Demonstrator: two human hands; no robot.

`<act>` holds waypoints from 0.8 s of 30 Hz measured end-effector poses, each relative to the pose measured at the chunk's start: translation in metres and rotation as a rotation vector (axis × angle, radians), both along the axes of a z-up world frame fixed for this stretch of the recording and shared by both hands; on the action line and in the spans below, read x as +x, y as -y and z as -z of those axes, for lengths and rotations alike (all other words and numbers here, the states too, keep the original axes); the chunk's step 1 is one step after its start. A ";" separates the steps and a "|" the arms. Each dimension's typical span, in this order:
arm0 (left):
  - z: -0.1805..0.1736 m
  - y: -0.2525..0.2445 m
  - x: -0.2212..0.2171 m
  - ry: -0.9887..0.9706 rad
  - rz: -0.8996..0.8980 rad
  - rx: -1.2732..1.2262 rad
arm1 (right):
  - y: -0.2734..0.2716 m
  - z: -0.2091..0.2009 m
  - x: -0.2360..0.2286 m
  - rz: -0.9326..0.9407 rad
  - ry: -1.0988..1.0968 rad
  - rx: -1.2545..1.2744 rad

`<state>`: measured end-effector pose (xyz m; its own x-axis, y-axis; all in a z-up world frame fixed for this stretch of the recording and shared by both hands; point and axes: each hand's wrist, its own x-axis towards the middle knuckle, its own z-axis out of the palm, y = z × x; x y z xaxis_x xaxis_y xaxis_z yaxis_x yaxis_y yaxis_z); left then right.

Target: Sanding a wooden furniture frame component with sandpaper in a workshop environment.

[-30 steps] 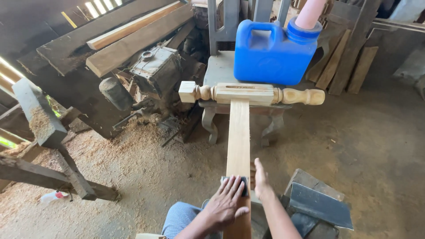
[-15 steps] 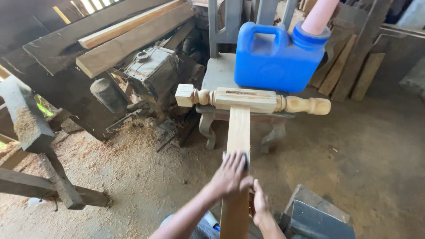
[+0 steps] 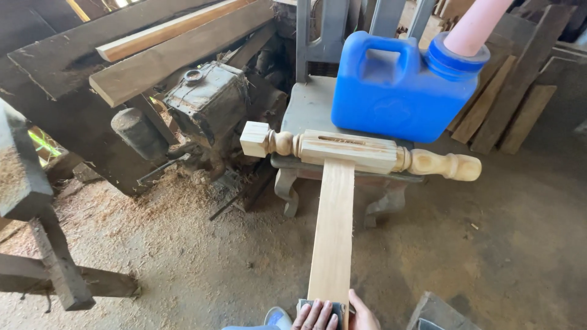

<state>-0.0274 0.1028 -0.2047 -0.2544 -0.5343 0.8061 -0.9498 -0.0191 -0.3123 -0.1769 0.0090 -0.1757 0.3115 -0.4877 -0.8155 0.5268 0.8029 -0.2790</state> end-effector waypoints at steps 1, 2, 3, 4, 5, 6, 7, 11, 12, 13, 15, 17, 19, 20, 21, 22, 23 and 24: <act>0.005 0.006 0.002 0.003 0.009 -0.001 | 0.005 0.037 -0.008 -0.097 0.386 0.121; 0.010 0.012 0.003 0.006 0.018 -0.003 | 0.009 0.074 -0.017 -0.198 0.769 0.244; 0.000 0.015 0.006 0.005 0.021 0.000 | 0.009 0.080 -0.018 -0.195 0.769 0.245; -0.010 0.018 0.009 0.001 0.042 0.050 | 0.008 0.086 -0.020 -0.122 0.847 0.296; -0.021 0.021 0.011 -0.003 0.059 0.096 | 0.009 0.091 -0.021 -0.055 0.925 0.345; -0.036 0.027 0.020 -0.002 0.057 0.095 | 0.006 0.103 -0.015 -0.057 0.925 0.345; -0.051 0.032 0.028 -0.024 0.179 0.275 | 0.001 0.115 -0.009 -0.031 0.581 0.037; -0.195 0.088 0.052 -0.507 0.519 1.125 | -0.022 0.154 0.007 0.075 -0.873 -1.108; -0.183 0.119 0.058 -0.508 0.524 1.128 | -0.015 0.125 0.002 0.076 -0.877 -1.104; -0.171 0.150 0.064 -0.457 0.478 0.993 | -0.008 0.098 -0.001 0.015 -0.573 -0.579; -0.158 0.212 0.079 -0.405 0.437 0.859 | -0.002 0.041 0.000 -0.043 -0.250 -0.065; -0.155 0.275 0.093 -0.394 0.348 0.826 | -0.006 -0.016 0.008 -0.088 -0.284 -0.159; -0.152 0.297 0.096 -0.450 0.317 0.831 | -0.008 -0.030 0.011 -0.031 -0.189 -0.115; -0.151 0.306 0.097 -0.509 0.281 0.836 | -0.010 -0.037 0.012 0.021 -0.092 -0.072; -0.154 0.297 0.092 -0.506 0.278 0.836 | -0.011 -0.070 0.016 0.020 -0.088 -0.072; -0.158 0.289 0.087 -0.498 0.256 0.871 | -0.013 -0.102 0.019 -0.060 -0.194 -0.061; -0.161 0.282 0.080 -0.493 0.233 0.906 | -0.013 -0.135 0.020 -0.139 -0.302 -0.050; -0.173 0.247 0.074 -0.491 0.230 0.906 | -0.016 -0.135 0.020 -0.141 -0.299 -0.050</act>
